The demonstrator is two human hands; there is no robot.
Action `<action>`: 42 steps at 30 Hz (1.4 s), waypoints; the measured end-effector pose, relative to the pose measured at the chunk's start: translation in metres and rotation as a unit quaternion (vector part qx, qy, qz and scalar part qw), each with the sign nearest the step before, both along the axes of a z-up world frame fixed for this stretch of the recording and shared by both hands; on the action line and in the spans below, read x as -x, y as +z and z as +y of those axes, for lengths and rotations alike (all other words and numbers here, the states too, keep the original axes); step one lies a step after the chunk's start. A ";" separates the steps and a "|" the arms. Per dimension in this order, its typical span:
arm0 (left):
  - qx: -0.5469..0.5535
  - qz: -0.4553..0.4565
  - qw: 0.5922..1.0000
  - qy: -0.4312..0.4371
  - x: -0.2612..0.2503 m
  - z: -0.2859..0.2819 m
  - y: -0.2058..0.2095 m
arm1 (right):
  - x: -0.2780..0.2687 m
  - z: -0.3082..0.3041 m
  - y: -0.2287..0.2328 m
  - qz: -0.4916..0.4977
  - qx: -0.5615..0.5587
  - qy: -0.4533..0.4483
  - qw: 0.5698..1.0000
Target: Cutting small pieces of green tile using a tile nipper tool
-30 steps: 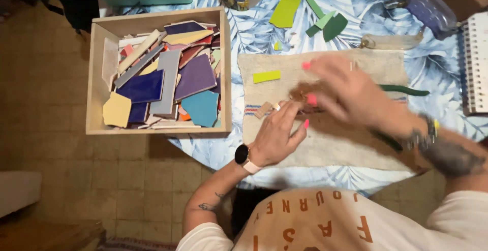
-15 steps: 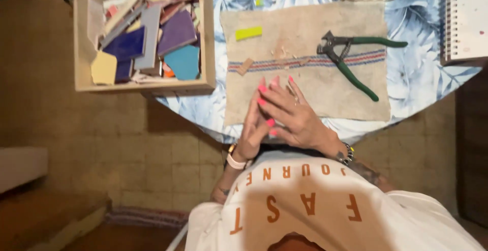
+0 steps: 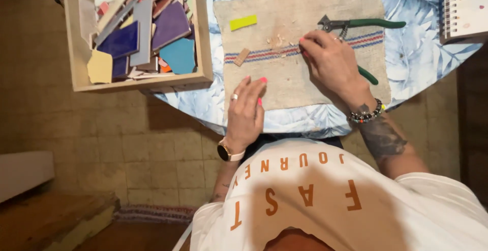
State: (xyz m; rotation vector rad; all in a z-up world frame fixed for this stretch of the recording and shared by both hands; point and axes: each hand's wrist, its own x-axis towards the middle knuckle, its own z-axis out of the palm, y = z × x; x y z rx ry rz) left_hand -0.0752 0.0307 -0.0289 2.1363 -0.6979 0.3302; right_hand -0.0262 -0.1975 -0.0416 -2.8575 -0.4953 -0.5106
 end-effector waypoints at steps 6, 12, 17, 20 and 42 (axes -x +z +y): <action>-0.010 -0.013 0.999 -0.029 -0.005 -0.004 0.004 | -0.010 0.002 -0.007 -0.051 0.010 0.004 0.999; -0.104 -0.034 0.994 0.018 -0.031 0.002 -0.004 | -0.008 0.008 0.001 -0.024 -0.101 0.056 0.993; -0.163 -0.062 0.977 0.121 -0.068 0.004 -0.006 | -0.015 0.024 0.020 -0.065 -0.152 0.126 0.978; -0.207 -0.019 0.967 0.146 -0.076 0.005 -0.016 | -0.014 0.030 0.037 -0.076 -0.150 0.118 0.979; -0.076 0.030 0.995 0.054 -0.099 -0.014 -0.007 | -0.038 0.002 0.028 -0.004 -0.158 0.166 0.973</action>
